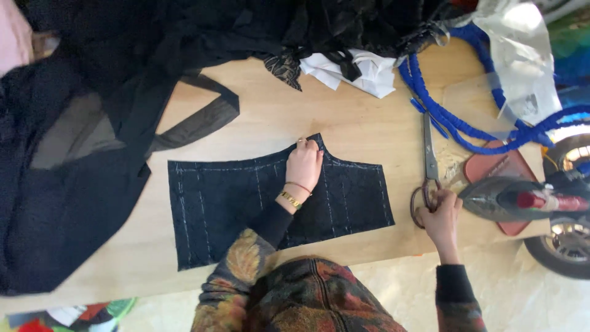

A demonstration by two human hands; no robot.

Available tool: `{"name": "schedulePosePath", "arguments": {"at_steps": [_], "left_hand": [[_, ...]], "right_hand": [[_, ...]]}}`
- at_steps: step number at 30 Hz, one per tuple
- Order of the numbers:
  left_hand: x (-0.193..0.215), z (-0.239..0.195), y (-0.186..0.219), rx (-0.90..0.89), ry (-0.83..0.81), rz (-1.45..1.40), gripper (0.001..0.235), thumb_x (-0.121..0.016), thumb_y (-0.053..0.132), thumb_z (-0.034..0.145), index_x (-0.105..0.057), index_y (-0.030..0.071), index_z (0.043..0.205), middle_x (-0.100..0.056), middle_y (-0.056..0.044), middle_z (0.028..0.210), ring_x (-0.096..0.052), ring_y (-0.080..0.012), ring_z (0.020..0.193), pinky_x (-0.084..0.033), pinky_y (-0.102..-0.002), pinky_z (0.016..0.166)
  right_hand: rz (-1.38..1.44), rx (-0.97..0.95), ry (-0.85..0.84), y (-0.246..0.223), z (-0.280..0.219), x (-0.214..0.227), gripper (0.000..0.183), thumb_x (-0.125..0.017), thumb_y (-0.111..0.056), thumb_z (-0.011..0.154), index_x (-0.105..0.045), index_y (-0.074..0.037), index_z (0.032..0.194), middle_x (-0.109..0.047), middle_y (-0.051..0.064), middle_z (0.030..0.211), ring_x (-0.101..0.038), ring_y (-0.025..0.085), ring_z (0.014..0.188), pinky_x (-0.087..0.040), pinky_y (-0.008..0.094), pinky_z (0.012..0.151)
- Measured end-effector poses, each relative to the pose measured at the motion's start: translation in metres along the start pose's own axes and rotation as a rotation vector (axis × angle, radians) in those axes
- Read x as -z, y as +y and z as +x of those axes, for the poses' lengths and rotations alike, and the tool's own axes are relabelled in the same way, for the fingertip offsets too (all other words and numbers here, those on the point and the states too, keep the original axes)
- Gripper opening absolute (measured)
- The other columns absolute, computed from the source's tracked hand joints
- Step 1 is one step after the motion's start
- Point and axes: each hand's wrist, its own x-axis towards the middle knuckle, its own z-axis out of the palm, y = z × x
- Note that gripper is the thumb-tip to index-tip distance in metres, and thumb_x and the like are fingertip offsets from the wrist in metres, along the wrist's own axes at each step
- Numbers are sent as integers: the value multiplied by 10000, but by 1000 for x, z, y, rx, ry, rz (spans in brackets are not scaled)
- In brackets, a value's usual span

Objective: Cutting out a garment pattern from black mesh fabric using tailor scissors along chalk-marked lines.

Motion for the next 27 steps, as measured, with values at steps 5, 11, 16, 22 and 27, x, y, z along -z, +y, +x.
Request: {"name": "schedulePosePath", "arguments": {"at_steps": [5, 11, 16, 22, 27], "left_hand": [[-39, 15, 30, 111, 219, 191, 165, -714, 205, 898, -637, 64, 934, -645, -131, 959, -702, -263, 651, -594, -336, 538], [-67, 22, 54, 268, 498, 481, 134, -667, 159, 910, -574, 135, 817, -605, -66, 831, -594, -173, 575, -492, -276, 449], [-62, 14, 64, 332, 504, 532, 128, -624, 16, 909, -612, 135, 863, -598, -52, 860, -581, -157, 647, -497, -247, 542], [-70, 13, 66, 368, 544, 615, 198, -615, -11, 905, -598, 162, 811, -632, -51, 899, -568, -140, 682, -494, -234, 590], [-64, 7, 65, 352, 586, 543, 205, -613, 150, 1050, -604, 153, 845, -582, -36, 857, -571, -146, 702, -515, -244, 613]], "right_hand": [[191, 127, -8, 55, 10, 6, 409, -666, -50, 783, -490, -112, 1147, -569, 75, 1004, -593, 222, 847, -477, 359, 760], [565, 101, -344, 20, 9, 74, 618, -679, 16, 866, -469, -128, 1429, -592, 61, 850, -505, 77, 705, -397, 213, 644], [930, 364, -790, -33, 42, 111, 653, -652, 38, 834, -550, -120, 1459, -484, 44, 705, -261, 83, 497, -203, 210, 466], [543, 397, -1179, -130, 82, 131, 784, -835, -378, 744, -470, -21, 1339, -509, 61, 842, -523, 134, 715, -399, 245, 591], [271, 500, -1544, -205, 108, 107, 645, -539, -672, 916, -513, -35, 1012, -429, 7, 711, -317, 50, 539, -250, 217, 416]]}}
